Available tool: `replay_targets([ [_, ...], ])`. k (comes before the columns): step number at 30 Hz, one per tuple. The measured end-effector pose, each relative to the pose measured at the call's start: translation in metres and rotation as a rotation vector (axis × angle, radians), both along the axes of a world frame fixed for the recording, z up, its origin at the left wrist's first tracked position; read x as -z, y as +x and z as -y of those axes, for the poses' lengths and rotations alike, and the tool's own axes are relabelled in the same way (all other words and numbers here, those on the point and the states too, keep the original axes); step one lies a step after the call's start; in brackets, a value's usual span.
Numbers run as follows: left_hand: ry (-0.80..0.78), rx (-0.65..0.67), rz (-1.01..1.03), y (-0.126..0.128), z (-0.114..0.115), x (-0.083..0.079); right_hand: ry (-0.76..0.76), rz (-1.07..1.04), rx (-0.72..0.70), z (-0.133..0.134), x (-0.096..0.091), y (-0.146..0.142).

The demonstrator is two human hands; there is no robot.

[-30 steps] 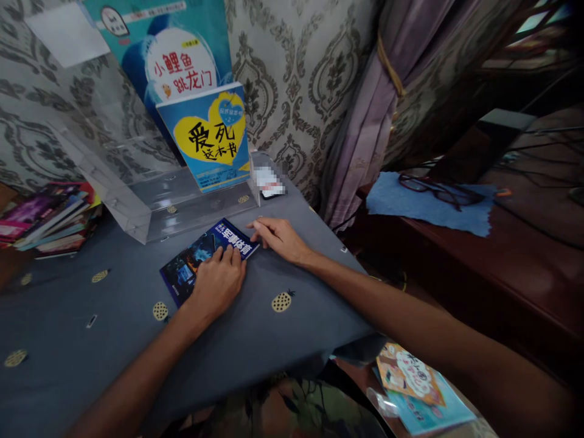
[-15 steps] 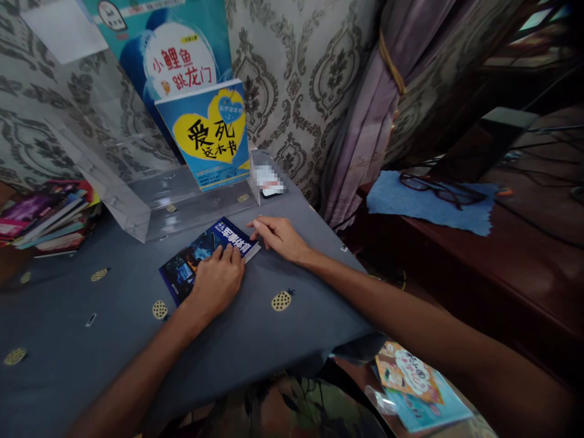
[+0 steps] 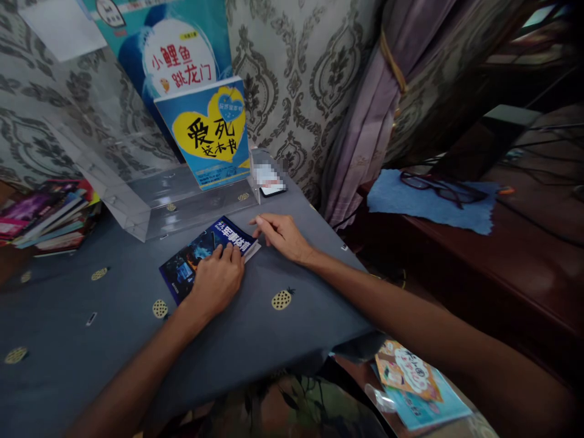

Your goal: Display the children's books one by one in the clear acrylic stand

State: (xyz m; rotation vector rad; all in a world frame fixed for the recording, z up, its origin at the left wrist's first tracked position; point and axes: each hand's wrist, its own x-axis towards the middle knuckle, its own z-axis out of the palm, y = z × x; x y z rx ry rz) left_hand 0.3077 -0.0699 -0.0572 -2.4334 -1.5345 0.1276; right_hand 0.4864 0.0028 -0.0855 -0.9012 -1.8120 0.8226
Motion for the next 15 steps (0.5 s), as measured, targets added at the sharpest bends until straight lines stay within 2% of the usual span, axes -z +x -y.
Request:
replay_targets([
  [15, -0.028, -0.005, 0.020, 0.0002, 0.0008, -0.0008, 0.021, 0.002, 0.027, 0.0024, -0.0036, 0.0012],
])
